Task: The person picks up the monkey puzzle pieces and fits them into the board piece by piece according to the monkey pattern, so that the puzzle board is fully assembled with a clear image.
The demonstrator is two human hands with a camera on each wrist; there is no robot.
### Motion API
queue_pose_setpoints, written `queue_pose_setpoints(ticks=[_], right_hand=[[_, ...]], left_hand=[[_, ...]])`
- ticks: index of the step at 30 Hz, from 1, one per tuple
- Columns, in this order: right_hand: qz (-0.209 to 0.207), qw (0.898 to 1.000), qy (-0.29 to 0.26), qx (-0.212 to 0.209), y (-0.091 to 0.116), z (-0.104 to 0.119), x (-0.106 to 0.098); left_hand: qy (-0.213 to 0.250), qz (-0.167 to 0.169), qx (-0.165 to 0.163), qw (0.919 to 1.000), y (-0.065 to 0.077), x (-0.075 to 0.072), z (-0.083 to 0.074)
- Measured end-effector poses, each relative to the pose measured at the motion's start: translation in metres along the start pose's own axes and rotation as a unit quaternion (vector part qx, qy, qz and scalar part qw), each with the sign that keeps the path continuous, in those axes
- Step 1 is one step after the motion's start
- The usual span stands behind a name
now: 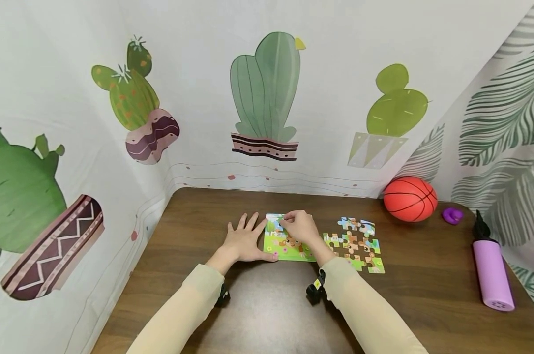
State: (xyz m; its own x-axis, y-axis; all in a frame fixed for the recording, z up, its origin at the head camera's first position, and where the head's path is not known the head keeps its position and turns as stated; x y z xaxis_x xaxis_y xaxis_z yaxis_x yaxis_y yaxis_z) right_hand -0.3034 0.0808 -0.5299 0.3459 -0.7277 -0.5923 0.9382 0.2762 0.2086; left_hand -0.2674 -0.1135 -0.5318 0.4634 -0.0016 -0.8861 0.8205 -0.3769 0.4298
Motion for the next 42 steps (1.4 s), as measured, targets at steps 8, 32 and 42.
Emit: queue_pose_setpoints(ticks=[8, 32, 42], right_hand=[[0.0, 1.0, 0.003, 0.021, -0.003, 0.003, 0.003], [-0.016, 0.999, 0.035, -0.032, 0.025, -0.008, -0.032], [-0.038, 0.997, 0.059, -0.033, 0.051, -0.039, -0.069]], left_hand=[[-0.003, 0.005, -0.004, 1.0, 0.0, 0.001, -0.001], [-0.002, -0.008, 0.012, 0.9999, 0.003, 0.0, -0.003], [-0.006, -0.006, 0.062, 0.9981, 0.006, 0.0, -0.01]])
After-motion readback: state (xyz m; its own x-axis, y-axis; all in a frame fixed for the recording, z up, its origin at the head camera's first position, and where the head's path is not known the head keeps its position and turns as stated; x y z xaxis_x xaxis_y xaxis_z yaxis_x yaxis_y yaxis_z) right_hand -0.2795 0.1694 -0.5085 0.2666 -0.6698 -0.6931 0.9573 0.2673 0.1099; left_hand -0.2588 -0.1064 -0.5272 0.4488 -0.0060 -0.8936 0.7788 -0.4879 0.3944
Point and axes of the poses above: each hand's wrist, its own y-axis away from the middle knuckle, its own x-axis out of the palm, z = x × y, the point moved 4 cm from there along -y, towards the middle knuckle, and after that the axes turned 13 degrees about z, right-handed, at the moved point
